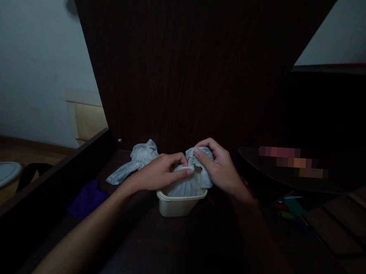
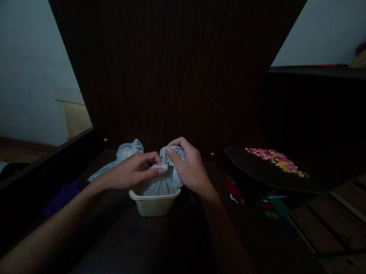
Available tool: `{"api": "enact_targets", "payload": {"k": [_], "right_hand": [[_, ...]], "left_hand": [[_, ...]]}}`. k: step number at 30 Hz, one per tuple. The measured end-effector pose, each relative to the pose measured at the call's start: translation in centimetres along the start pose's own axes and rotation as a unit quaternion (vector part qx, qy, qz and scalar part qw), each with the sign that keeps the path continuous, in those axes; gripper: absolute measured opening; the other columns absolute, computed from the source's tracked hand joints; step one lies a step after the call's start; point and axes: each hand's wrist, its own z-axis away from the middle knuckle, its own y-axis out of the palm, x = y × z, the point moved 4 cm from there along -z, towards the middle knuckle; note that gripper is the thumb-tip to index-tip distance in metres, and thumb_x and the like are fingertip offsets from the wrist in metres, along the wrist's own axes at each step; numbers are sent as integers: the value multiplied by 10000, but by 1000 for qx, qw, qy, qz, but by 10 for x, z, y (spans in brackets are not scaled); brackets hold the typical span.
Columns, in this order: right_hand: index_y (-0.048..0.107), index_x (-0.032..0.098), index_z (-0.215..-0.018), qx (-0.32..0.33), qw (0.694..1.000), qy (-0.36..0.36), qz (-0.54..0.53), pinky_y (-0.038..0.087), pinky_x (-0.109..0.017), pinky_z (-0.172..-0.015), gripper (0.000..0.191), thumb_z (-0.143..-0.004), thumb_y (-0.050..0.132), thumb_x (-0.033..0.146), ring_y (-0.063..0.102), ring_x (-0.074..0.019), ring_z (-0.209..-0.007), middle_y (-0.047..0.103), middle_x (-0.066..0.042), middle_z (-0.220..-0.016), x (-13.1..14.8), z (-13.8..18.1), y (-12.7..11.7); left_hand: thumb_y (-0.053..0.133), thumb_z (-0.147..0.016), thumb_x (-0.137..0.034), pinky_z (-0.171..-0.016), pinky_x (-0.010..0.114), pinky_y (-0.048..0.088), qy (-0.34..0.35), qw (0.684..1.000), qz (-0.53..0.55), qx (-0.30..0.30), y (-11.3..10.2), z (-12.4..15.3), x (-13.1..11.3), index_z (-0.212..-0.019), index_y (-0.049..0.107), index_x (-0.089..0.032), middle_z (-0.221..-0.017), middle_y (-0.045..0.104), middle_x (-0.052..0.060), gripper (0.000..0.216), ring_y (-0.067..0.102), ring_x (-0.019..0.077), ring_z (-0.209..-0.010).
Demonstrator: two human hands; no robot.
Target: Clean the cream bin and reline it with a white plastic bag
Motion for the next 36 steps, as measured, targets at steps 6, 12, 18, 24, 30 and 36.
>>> {"api": "enact_targets", "payload": {"k": [6,12,18,24,30,36], "right_hand": [[647,201,-887,-26,998,3,-49,461,-286,-704,109,-906,637,308,609,-164,-782,662,0,-833,2,0,-3],[630,216,-946,-15,996,24,-88,476,-283,-709,91,-927,605,302,604,-165,-813,642,-2,-885,-1,0,0],[651,229,-1110,26,998,18,-55,478,-354,-902,210,-943,530,272,620,-214,-1039,668,-44,-1118,-1,-1,0],[587,229,-1245,64,994,-35,84,476,-382,-935,493,-789,759,305,609,-246,-1072,615,-63,-1154,10,6,2],[630,212,-892,-20,992,-46,117,459,-305,-753,67,-839,662,185,594,-180,-846,583,-16,-912,8,2,3],[576,212,-783,-31,999,-3,38,422,-294,-697,226,-959,565,354,544,-160,-761,554,5,-796,2,-2,-3]], "left_hand": [[638,-925,-380,-693,245,459,1,1000,-21,11,1,0,1,-917,584,-180,-818,649,-20,208,611,147,-752],[655,-923,-334,-778,253,497,31,999,13,-11,-1,0,-4,-1075,550,-198,-983,675,4,230,662,171,-899],[641,-938,-335,-791,266,501,29,999,-12,-8,0,1,-2,-1235,504,-220,-1011,685,4,346,672,182,-907],[606,-937,-325,-735,269,488,27,998,-44,-32,0,1,0,-1209,502,-205,-961,684,10,315,671,185,-825],[645,-931,-385,-721,260,459,28,996,-82,-34,1,0,-2,-1187,551,-184,-962,687,17,339,660,183,-832],[621,-937,-350,-621,232,400,28,995,-100,11,2,-2,-3,-949,655,-165,-794,660,-7,188,603,138,-693]]}}
